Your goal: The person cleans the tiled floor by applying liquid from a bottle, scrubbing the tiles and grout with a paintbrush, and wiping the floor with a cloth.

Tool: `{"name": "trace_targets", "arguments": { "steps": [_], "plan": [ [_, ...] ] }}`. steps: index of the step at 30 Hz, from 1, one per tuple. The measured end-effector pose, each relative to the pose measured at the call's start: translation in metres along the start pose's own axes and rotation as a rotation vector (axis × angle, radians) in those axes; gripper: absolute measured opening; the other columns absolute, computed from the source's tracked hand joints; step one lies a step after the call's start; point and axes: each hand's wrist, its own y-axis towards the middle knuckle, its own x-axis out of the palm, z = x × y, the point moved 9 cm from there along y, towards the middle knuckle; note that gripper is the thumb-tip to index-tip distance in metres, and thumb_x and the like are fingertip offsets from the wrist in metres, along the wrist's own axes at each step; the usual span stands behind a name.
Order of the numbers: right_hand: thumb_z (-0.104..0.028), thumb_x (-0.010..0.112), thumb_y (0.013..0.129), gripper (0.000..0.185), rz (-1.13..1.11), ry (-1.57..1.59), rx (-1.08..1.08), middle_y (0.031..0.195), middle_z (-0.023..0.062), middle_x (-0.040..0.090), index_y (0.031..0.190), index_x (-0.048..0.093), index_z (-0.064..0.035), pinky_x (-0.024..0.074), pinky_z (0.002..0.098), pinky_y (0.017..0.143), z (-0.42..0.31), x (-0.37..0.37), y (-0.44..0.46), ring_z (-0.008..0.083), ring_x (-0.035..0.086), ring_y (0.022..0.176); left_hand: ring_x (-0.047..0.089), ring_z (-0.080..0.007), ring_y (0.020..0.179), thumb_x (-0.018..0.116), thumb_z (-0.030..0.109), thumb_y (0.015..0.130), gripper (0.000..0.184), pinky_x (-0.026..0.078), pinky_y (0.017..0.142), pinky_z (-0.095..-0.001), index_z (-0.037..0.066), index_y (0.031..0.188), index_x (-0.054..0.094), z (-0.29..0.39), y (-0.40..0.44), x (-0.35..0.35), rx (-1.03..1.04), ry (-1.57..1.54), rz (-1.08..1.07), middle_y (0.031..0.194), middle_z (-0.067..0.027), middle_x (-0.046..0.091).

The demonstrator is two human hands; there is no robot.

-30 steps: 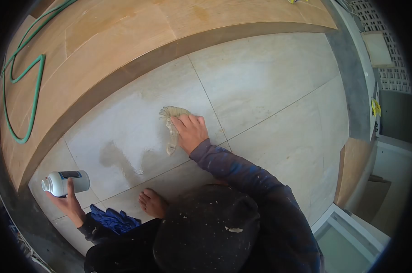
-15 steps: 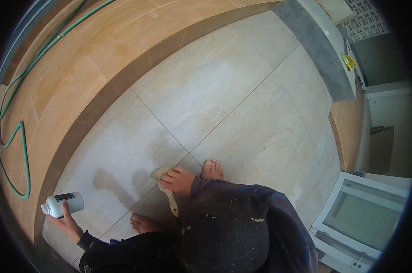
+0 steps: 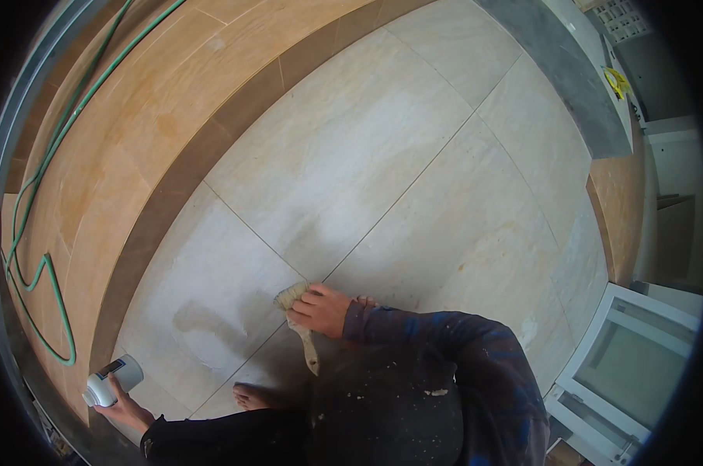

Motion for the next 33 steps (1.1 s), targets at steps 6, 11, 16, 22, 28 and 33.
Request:
{"name": "trace_targets", "arguments": {
  "steps": [6, 11, 16, 22, 28, 33],
  "plan": [
    [-0.015, 0.067, 0.093, 0.024, 0.601, -0.408, 1.288, 0.11, 0.0105, 0.068, 0.116, 0.073, -0.0112, 0.0447, 0.0468, 0.088, 0.365, -0.176, -0.147, 0.0347, 0.063, 0.104, 0.059, -0.0248, 0.125, 0.086, 0.026, 0.094, 0.071, 0.047, 0.109, -0.0421, -0.003, 0.143, 0.044, 0.036, -0.011, 0.012, 0.007, -0.018, -0.01, 0.14, -0.0191, 0.057],
    [-0.01, 0.067, 0.084, 0.032, 0.512, -0.164, 0.507, 0.106, 0.0064, 0.062, 0.116, 0.07, -0.0095, 0.0462, 0.0455, 0.094, 0.186, -0.096, 0.046, 0.0284, 0.06, 0.108, 0.059, -0.0253, 0.124, 0.085, 0.026, 0.095, 0.075, 0.048, 0.109, -0.0417, -0.003, 0.148, 0.041, 0.037, -0.015, 0.031, 0.019, 0.035, -0.01, 0.141, -0.0189, 0.057],
    [-0.014, 0.063, 0.088, 0.03, 0.291, -0.053, -0.081, 0.104, -0.0017, 0.062, 0.117, 0.071, -0.0177, 0.0478, 0.041, 0.098, 0.104, -0.043, 0.064, 0.0192, 0.06, 0.103, 0.058, -0.027, 0.13, 0.084, 0.025, 0.095, 0.081, 0.047, 0.111, -0.0425, 0.0, 0.155, 0.035, 0.055, -0.019, 0.047, 0.016, 0.048, -0.047, 0.146, -0.0196, 0.055],
    [-0.011, 0.064, 0.09, 0.03, 0.491, -0.29, 0.859, 0.11, 0.0063, 0.067, 0.119, 0.072, -0.0134, 0.0448, 0.0451, 0.098, 0.396, -0.183, 0.074, 0.0266, 0.063, 0.106, 0.06, -0.0272, 0.128, 0.086, 0.022, 0.094, 0.08, 0.049, 0.109, -0.0426, 0.0, 0.154, 0.039, 0.042, -0.023, 0.039, 0.02, 0.105, -0.065, 0.143, -0.0192, 0.057],
    [-0.014, 0.063, 0.091, 0.02, 0.276, 0.005, -0.12, 0.11, -0.001, 0.064, 0.108, 0.071, -0.0186, 0.0462, 0.0437, 0.104, 0.138, -0.034, 0.188, 0.0205, 0.061, 0.112, 0.059, -0.0269, 0.128, 0.083, 0.025, 0.096, 0.079, 0.045, 0.112, -0.0427, 0.001, 0.155, 0.037, 0.057, -0.019, 0.063, 0.008, 0.137, -0.083, 0.142, -0.0183, 0.058],
    [-0.009, 0.069, 0.086, 0.042, 0.339, -0.165, 0.041, 0.117, -0.003, 0.07, 0.125, 0.071, -0.0237, 0.0399, 0.0425, 0.107, 0.347, -0.146, 0.148, 0.0198, 0.063, 0.113, 0.058, -0.0267, 0.131, 0.084, 0.022, 0.095, 0.08, 0.046, 0.112, -0.0414, 0.0, 0.157, 0.037, 0.08, -0.018, 0.063, 0.043, 0.21, -0.059, 0.145, -0.0182, 0.056]
  ]
}}
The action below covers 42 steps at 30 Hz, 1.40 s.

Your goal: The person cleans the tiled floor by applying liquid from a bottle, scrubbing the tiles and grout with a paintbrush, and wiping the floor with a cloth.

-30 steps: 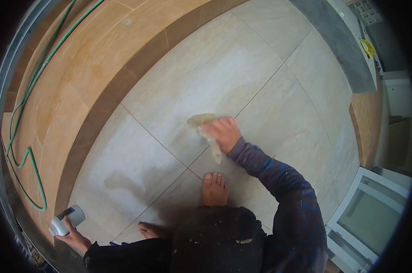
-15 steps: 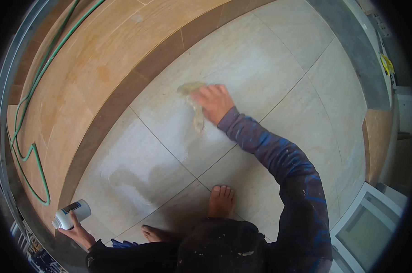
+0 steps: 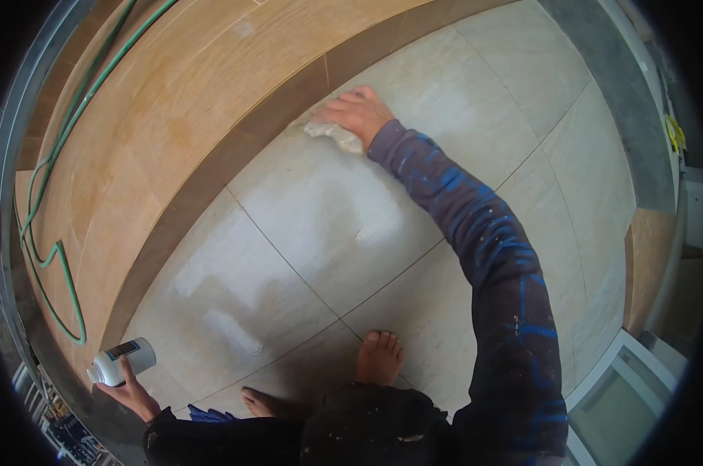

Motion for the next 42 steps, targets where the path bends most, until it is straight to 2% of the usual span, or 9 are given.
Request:
{"name": "trace_targets", "arguments": {
  "steps": [4, 7, 12, 15, 22, 24, 33, 38, 42],
  "plan": [
    [-0.005, 0.067, 0.087, 0.04, 0.028, -0.177, 0.381, 0.115, -0.0004, 0.076, 0.123, 0.076, -0.0224, 0.0449, 0.0403, 0.101, 0.18, -0.069, -0.059, 0.0249, 0.066, 0.108, 0.054, -0.0264, 0.136, 0.083, 0.019, 0.096, 0.079, 0.044, 0.115, -0.0426, 0.001, 0.158, 0.037, -0.022, -0.002, -0.011, -0.024, -0.014, -0.042, 0.15, -0.0173, 0.053],
    [-0.005, 0.065, 0.09, 0.035, 0.043, -0.379, 0.454, 0.116, 0.0005, 0.077, 0.119, 0.078, -0.0202, 0.0473, 0.0414, 0.097, 0.169, -0.074, -0.061, 0.0277, 0.067, 0.103, 0.053, -0.0266, 0.137, 0.083, 0.018, 0.095, 0.081, 0.043, 0.116, -0.0431, 0.0, 0.159, 0.036, -0.024, -0.008, -0.013, -0.047, -0.032, -0.038, 0.15, -0.0173, 0.052],
    [-0.015, 0.064, 0.092, 0.032, -0.042, 0.057, -0.203, 0.125, -0.0034, 0.072, 0.122, 0.073, -0.0204, 0.0459, 0.0384, 0.103, -0.092, 0.032, 0.001, 0.0183, 0.065, 0.11, 0.048, -0.0268, 0.142, 0.085, 0.019, 0.094, 0.087, 0.042, 0.118, -0.0427, 0.0, 0.161, 0.033, -0.002, -0.008, 0.016, 0.037, 0.067, -0.111, 0.154, -0.0177, 0.048],
    [-0.01, 0.064, 0.089, 0.029, -0.037, 0.114, -0.24, 0.113, -0.0039, 0.07, 0.115, 0.072, -0.0216, 0.0458, 0.0379, 0.102, -0.107, 0.042, 0.016, 0.0169, 0.064, 0.11, 0.046, -0.0278, 0.144, 0.084, 0.018, 0.094, 0.088, 0.041, 0.119, -0.0436, 0.0, 0.162, 0.031, 0.016, -0.005, 0.036, 0.124, 0.058, -0.132, 0.157, -0.0181, 0.044],
    [-0.009, 0.063, 0.093, 0.044, -0.056, -0.363, 0.198, 0.133, -0.0057, 0.074, 0.13, 0.074, -0.0306, 0.0465, 0.039, 0.102, 0.172, -0.071, -0.053, 0.0199, 0.068, 0.114, 0.043, -0.0288, 0.147, 0.083, 0.016, 0.095, 0.088, 0.038, 0.121, -0.0446, -0.001, 0.163, 0.029, 0.014, -0.014, 0.032, 0.076, -0.037, -0.195, 0.163, -0.0179, 0.04],
    [-0.009, 0.068, 0.09, 0.042, -0.005, -0.197, 0.844, 0.122, -0.0014, 0.078, 0.125, 0.077, -0.0297, 0.0534, 0.0412, 0.094, 0.251, -0.106, -0.086, 0.0268, 0.07, 0.108, 0.042, -0.0289, 0.148, 0.082, 0.016, 0.095, 0.088, 0.038, 0.121, -0.0448, -0.001, 0.163, 0.029, 0.019, -0.018, 0.025, 0.11, 0.024, -0.198, 0.163, -0.0186, 0.04],
    [-0.017, 0.067, 0.091, 0.032, -0.145, 0.09, -0.339, 0.125, -0.0036, 0.073, 0.121, 0.074, -0.0214, 0.0471, 0.0373, 0.103, -0.094, 0.02, -0.001, 0.0194, 0.066, 0.111, 0.044, -0.0283, 0.147, 0.082, 0.016, 0.095, 0.087, 0.037, 0.122, -0.044, 0.0, 0.163, 0.03, 0.02, -0.016, 0.046, 0.041, 0.02, -0.201, 0.162, -0.0176, 0.042],
    [-0.017, 0.069, 0.09, 0.028, 0.014, -0.053, 0.133, 0.122, -0.0024, 0.073, 0.117, 0.073, -0.0201, 0.0466, 0.0386, 0.1, 0.091, -0.046, -0.032, 0.0197, 0.065, 0.109, 0.044, -0.0271, 0.146, 0.082, 0.015, 0.095, 0.087, 0.037, 0.121, -0.0427, 0.001, 0.163, 0.03, 0.028, -0.02, 0.058, 0.06, -0.054, -0.252, 0.162, -0.0161, 0.042],
    [-0.017, 0.07, 0.089, 0.028, -0.124, -0.172, 0.282, 0.119, -0.003, 0.075, 0.118, 0.073, -0.0201, 0.0465, 0.0386, 0.1, 0.104, -0.06, -0.033, 0.0197, 0.065, 0.108, 0.044, -0.0269, 0.146, 0.082, 0.014, 0.095, 0.087, 0.037, 0.121, -0.0424, 0.001, 0.164, 0.03, 0.009, -0.022, 0.059, -0.008, -0.057, -0.242, 0.162, -0.0165, 0.042]
  ]
}}
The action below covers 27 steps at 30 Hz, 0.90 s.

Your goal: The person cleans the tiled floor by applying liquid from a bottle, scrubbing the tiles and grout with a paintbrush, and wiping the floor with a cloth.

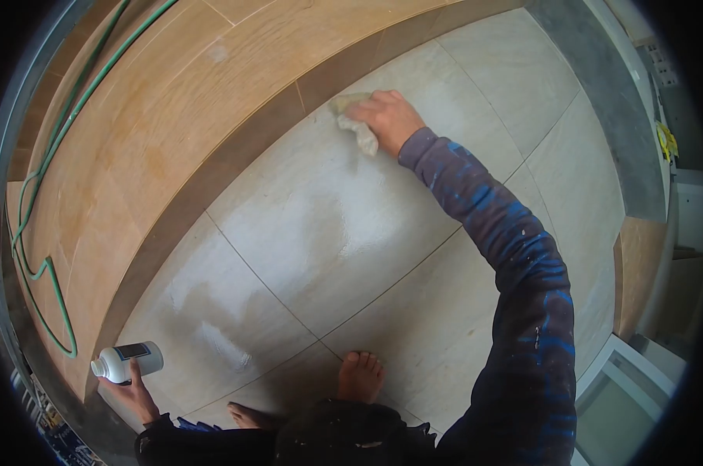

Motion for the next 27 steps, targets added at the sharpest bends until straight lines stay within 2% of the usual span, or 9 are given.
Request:
{"name": "trace_targets", "arguments": {
  "steps": [3, 6, 8, 10, 11, 20, 23, 26, 27],
  "plan": [
    [-0.002, 0.067, 0.086, 0.037, -0.019, 0.116, -0.446, 0.126, -0.0011, 0.075, 0.119, 0.075, -0.0171, 0.0479, 0.0388, 0.098, -0.114, 0.023, -0.013, 0.0234, 0.065, 0.105, 0.045, -0.0271, 0.146, 0.082, 0.014, 0.095, 0.088, 0.037, 0.121, -0.0425, 0.002, 0.164, 0.029, 0.02, -0.001, 0.008, 0.088, 0.091, -0.043, 0.162, -0.0169, 0.041],
    [-0.004, 0.071, 0.084, 0.039, -0.032, -0.009, -0.136, 0.125, -0.0023, 0.075, 0.12, 0.074, -0.0178, 0.0475, 0.0393, 0.099, -0.044, 0.009, 0.019, 0.023, 0.064, 0.107, 0.045, -0.0276, 0.145, 0.082, 0.014, 0.095, 0.088, 0.038, 0.121, -0.0428, 0.002, 0.164, 0.029, 0.023, -0.007, 0.006, 0.046, 0.041, -0.031, 0.161, -0.0172, 0.042],
    [-0.005, 0.074, 0.081, 0.042, -0.096, 0.067, -0.148, 0.126, -0.0014, 0.075, 0.121, 0.075, -0.0183, 0.0471, 0.0398, 0.099, -0.065, 0.01, 0.008, 0.024, 0.064, 0.107, 0.046, -0.028, 0.144, 0.082, 0.015, 0.095, 0.088, 0.038, 0.121, -0.0432, 0.001, 0.164, 0.029, 0.028, -0.003, 0.012, 0.058, 0.022, -0.045, 0.16, -0.017, 0.042],
    [-0.007, 0.077, 0.079, 0.045, -0.181, 0.106, -0.408, 0.12, 0.0001, 0.076, 0.122, 0.075, -0.0173, 0.0473, 0.041, 0.098, -0.097, 0.02, -0.008, 0.0267, 0.063, 0.105, 0.046, -0.0279, 0.145, 0.081, 0.015, 0.095, 0.087, 0.037, 0.121, -0.0429, 0.001, 0.164, 0.029, 0.026, 0.001, 0.013, 0.041, 0.012, -0.069, 0.16, -0.0173, 0.042],
    [-0.008, 0.076, 0.08, 0.042, -0.105, 0.113, -0.186, 0.113, 0.0005, 0.076, 0.12, 0.076, -0.0179, 0.0474, 0.0405, 0.098, -0.063, 0.006, 0.006, 0.0265, 0.063, 0.103, 0.046, -0.028, 0.145, 0.081, 0.014, 0.095, 0.087, 0.037, 0.121, -0.043, 0.001, 0.164, 0.029, 0.026, -0.001, 0.01, 0.057, 0.067, -0.064, 0.16, -0.0174, 0.042],
    [-0.008, 0.065, 0.09, 0.028, -0.143, -0.097, 0.113, 0.107, -0.003, 0.077, 0.112, 0.076, -0.022, 0.0481, 0.0385, 0.095, -0.036, 0.015, 0.017, 0.0193, 0.065, 0.106, 0.044, -0.0282, 0.147, 0.082, 0.014, 0.095, 0.088, 0.036, 0.123, -0.0434, 0.001, 0.164, 0.029, 0.021, -0.004, 0.015, 0.085, 0.079, -0.055, 0.162, -0.0177, 0.04],
    [-0.013, 0.069, 0.087, 0.035, -0.145, 0.125, -0.552, 0.126, -0.0027, 0.074, 0.121, 0.072, -0.0176, 0.0487, 0.0393, 0.099, -0.156, 0.022, -0.034, 0.0218, 0.064, 0.11, 0.044, -0.0282, 0.147, 0.081, 0.015, 0.095, 0.088, 0.036, 0.123, -0.0438, 0.001, 0.164, 0.029, 0.019, 0.001, 0.023, 0.094, 0.099, -0.064, 0.163, -0.0176, 0.04],
    [-0.009, 0.067, 0.087, 0.038, 0.019, 0.095, -0.346, 0.129, -0.0039, 0.072, 0.124, 0.071, -0.0173, 0.0463, 0.0368, 0.102, -0.067, 0.014, -0.016, 0.021, 0.064, 0.113, 0.043, -0.0283, 0.148, 0.081, 0.015, 0.096, 0.087, 0.036, 0.123, -0.0445, 0.001, 0.164, 0.029, 0.015, 0.003, 0.029, 0.097, 0.083, -0.083, 0.163, -0.0172, 0.04],
    [-0.005, 0.067, 0.086, 0.043, 0.06, 0.116, -0.146, 0.129, -0.0043, 0.074, 0.126, 0.072, -0.0186, 0.0451, 0.0368, 0.103, -0.002, 0.002, -0.006, 0.0216, 0.064, 0.113, 0.043, -0.0283, 0.148, 0.08, 0.016, 0.096, 0.087, 0.036, 0.122, -0.0446, 0.001, 0.165, 0.028, 0.015, 0.002, 0.03, 0.091, 0.069, -0.073, 0.163, -0.017, 0.04]
  ]
}}
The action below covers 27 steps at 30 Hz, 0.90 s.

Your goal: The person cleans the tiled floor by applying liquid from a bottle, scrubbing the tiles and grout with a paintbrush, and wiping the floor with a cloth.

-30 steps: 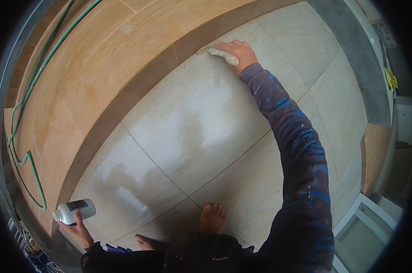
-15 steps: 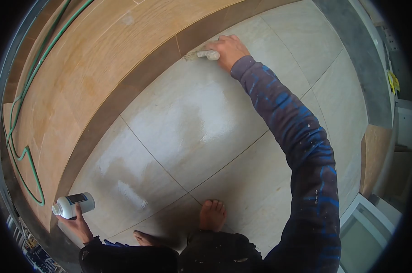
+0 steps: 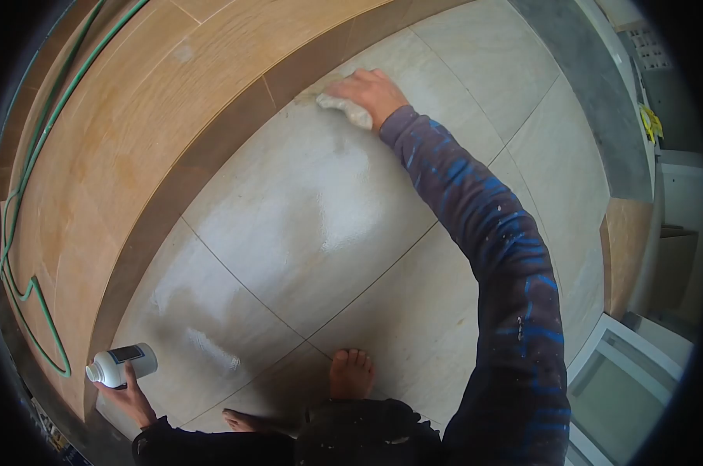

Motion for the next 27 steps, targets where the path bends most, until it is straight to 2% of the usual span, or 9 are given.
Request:
{"name": "trace_targets", "arguments": {
  "steps": [4, 7, 10, 12, 15, 18, 22, 24, 27],
  "plan": [
    [0.001, 0.066, 0.088, 0.042, 0.227, -0.265, 0.444, 0.113, 0.0058, 0.079, 0.122, 0.078, -0.0203, 0.0576, 0.048, 0.088, 0.181, -0.051, -0.039, 0.0354, 0.069, 0.099, 0.043, -0.0305, 0.149, 0.08, 0.022, 0.096, 0.088, 0.034, 0.124, -0.0468, 0.0, 0.164, 0.029, -0.006, 0.002, -0.005, 0.006, -0.003, 0.007, 0.163, -0.0193, 0.042],
    [0.002, 0.067, 0.086, 0.044, 0.247, -0.323, 0.726, 0.11, 0.0085, 0.078, 0.121, 0.078, -0.0218, 0.0569, 0.0484, 0.088, 0.181, -0.044, -0.037, 0.037, 0.068, 0.098, 0.043, -0.0308, 0.149, 0.081, 0.022, 0.096, 0.088, 0.034, 0.124, -0.047, 0.0, 0.164, 0.029, -0.006, 0.007, -0.011, 0.04, 0.064, 0.002, 0.164, -0.0191, 0.041],
    [0.001, 0.071, 0.078, 0.04, 0.337, -0.117, 0.288, 0.108, 0.0066, 0.077, 0.115, 0.075, -0.0142, 0.0531, 0.0458, 0.084, 0.045, -0.012, -0.005, 0.0341, 0.065, 0.092, 0.043, -0.0311, 0.149, 0.081, 0.022, 0.096, 0.09, 0.036, 0.123, -0.047, 0.001, 0.165, 0.027, -0.022, 0.012, -0.012, 0.017, 0.021, -0.006, 0.164, -0.0189, 0.041],
    [-0.008, 0.07, 0.084, 0.034, 0.2, 0.016, 0.0, 0.125, -0.0018, 0.074, 0.116, 0.073, -0.0172, 0.0497, 0.0399, 0.093, -0.066, 0.022, -0.003, 0.0233, 0.065, 0.105, 0.043, -0.0314, 0.149, 0.081, 0.022, 0.096, 0.09, 0.036, 0.123, -0.047, 0.001, 0.165, 0.026, -0.024, 0.015, -0.008, 0.006, 0.011, 0.002, 0.164, -0.0189, 0.041],
    [-0.016, 0.063, 0.091, 0.027, 0.018, 0.217, -0.433, 0.126, -0.0064, 0.071, 0.115, 0.073, -0.0213, 0.048, 0.0377, 0.101, -0.237, 0.067, -0.022, 0.0175, 0.063, 0.113, 0.044, -0.032, 0.149, 0.081, 0.022, 0.096, 0.092, 0.036, 0.123, -0.0474, 0.001, 0.165, 0.025, -0.009, 0.02, 0.003, -0.009, 0.107, 0.019, 0.163, -0.0201, 0.042],
    [-0.017, 0.065, 0.094, 0.029, 0.025, 0.237, -0.436, 0.132, -0.0049, 0.07, 0.122, 0.072, -0.0211, 0.0477, 0.0378, 0.104, -0.213, 0.072, -0.021, 0.0167, 0.063, 0.118, 0.047, -0.0333, 0.146, 0.082, 0.025, 0.095, 0.092, 0.038, 0.123, -0.0483, 0.003, 0.165, 0.027, -0.013, 0.02, 0.007, 0.009, 0.05, 0.004, 0.161, -0.0207, 0.044],
    [-0.014, 0.067, 0.089, 0.035, 0.152, -0.174, 0.182, 0.123, -0.0011, 0.077, 0.121, 0.076, -0.0224, 0.0468, 0.042, 0.095, 0.062, -0.012, -0.025, 0.0243, 0.067, 0.104, 0.049, -0.0324, 0.143, 0.08, 0.027, 0.096, 0.087, 0.04, 0.121, -0.0473, 0.006, 0.163, 0.03, -0.051, 0.023, -0.004, -0.001, 0.061, 0.01, 0.159, -0.0187, 0.044],
    [-0.01, 0.065, 0.092, 0.036, 0.172, -0.164, 0.856, 0.115, 0.0023, 0.078, 0.124, 0.077, -0.0218, 0.0466, 0.0454, 0.094, 0.175, -0.059, -0.059, 0.0284, 0.068, 0.102, 0.05, -0.0308, 0.139, 0.076, 0.027, 0.098, 0.079, 0.04, 0.117, -0.046, 0.007, 0.159, 0.032, -0.043, 0.024, 0.001, -0.004, 0.053, 0.028, 0.155, -0.0173, 0.046],
    [-0.009, 0.065, 0.092, 0.035, 0.245, -0.458, 0.77, 0.113, 0.0042, 0.077, 0.122, 0.076, -0.0201, 0.0462, 0.0455, 0.094, 0.145, -0.06, -0.051, 0.0286, 0.067, 0.105, 0.051, -0.0284, 0.133, 0.071, 0.029, 0.1, 0.068, 0.041, 0.113, -0.044, 0.008, 0.153, 0.035, -0.03, 0.03, 0.001, 0.015, 0.05, 0.049, 0.148, -0.015, 0.048]
  ]
}}
